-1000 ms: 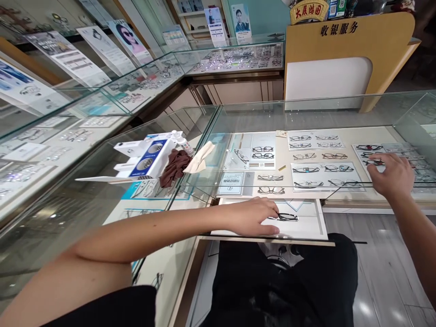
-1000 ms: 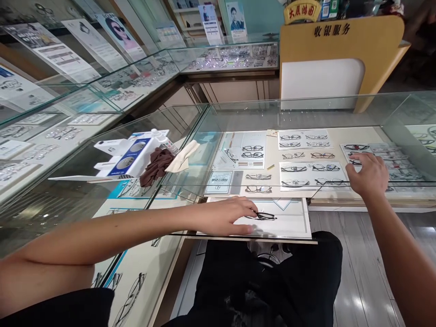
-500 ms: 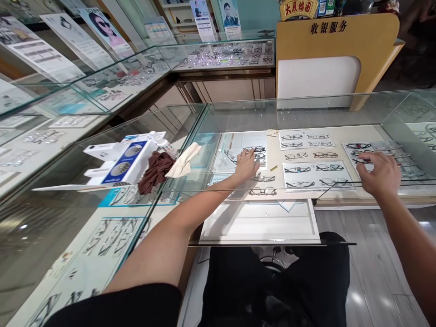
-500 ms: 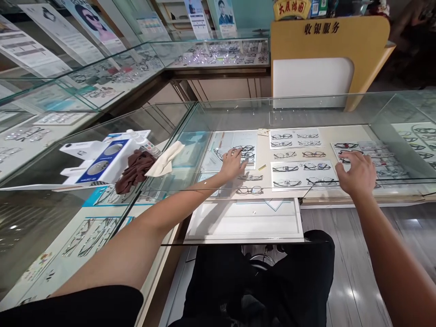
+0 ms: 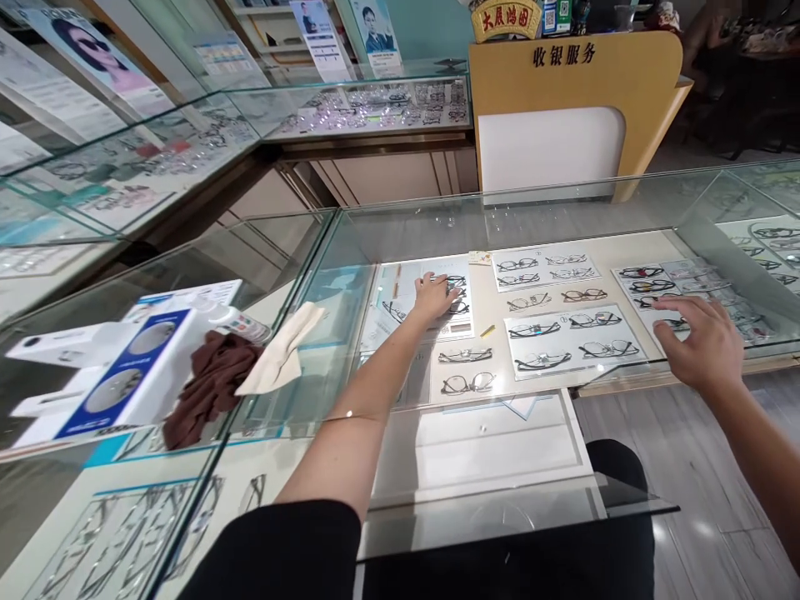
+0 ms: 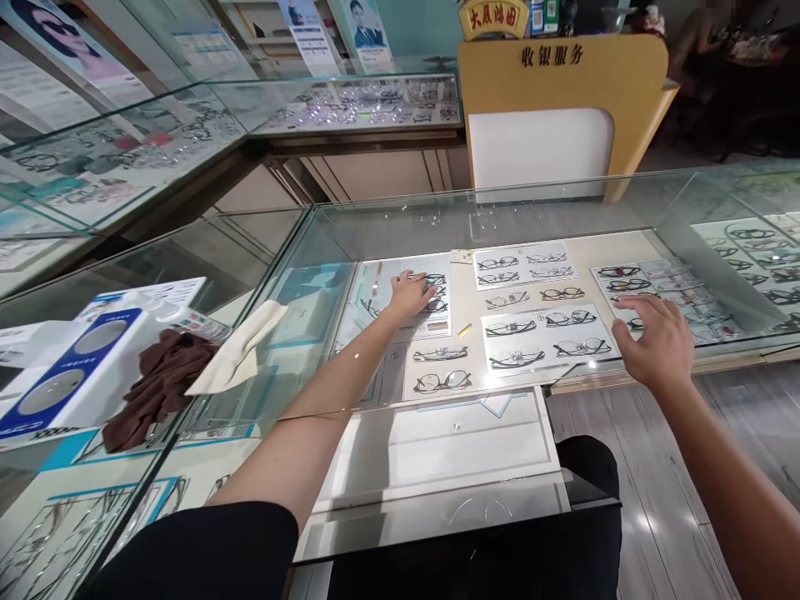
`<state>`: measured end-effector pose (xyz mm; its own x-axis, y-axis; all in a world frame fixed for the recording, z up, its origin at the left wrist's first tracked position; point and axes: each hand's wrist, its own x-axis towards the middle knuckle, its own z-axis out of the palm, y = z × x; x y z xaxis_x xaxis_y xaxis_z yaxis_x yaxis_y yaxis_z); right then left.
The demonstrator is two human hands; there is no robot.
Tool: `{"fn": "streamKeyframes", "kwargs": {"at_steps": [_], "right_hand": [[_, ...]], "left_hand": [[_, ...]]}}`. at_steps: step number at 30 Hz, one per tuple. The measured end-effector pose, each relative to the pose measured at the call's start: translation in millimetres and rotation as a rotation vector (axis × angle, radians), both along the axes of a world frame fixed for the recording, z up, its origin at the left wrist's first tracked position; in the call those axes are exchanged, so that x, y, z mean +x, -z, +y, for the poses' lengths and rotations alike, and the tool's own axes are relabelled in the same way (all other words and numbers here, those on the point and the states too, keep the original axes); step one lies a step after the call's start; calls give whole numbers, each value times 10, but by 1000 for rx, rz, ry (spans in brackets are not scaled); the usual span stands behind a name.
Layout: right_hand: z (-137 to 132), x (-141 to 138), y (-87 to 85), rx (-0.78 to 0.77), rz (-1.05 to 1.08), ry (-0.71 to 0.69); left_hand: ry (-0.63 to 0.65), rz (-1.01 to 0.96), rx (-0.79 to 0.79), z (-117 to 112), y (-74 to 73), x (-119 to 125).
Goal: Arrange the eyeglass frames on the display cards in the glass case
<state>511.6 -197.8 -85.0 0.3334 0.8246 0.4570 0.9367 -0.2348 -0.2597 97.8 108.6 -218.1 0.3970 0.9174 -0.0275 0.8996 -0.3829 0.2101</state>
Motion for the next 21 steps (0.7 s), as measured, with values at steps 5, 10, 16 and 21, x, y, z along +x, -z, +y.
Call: {"fn": "streamKeyframes", "kwargs": {"at_steps": [5, 10, 16, 21], "right_hand": [[-31, 16, 8, 30, 7, -9], [-27, 16, 13, 48, 5, -9], [4, 35, 21, 47, 1, 3], [76, 49, 20, 11, 12, -7]], "left_hand": [[12, -21, 1, 144, 113, -2], [19, 34, -58, 144, 83, 8], [-33, -130, 113, -226, -39, 124], [80, -221, 137, -1073, -166, 342]]}}
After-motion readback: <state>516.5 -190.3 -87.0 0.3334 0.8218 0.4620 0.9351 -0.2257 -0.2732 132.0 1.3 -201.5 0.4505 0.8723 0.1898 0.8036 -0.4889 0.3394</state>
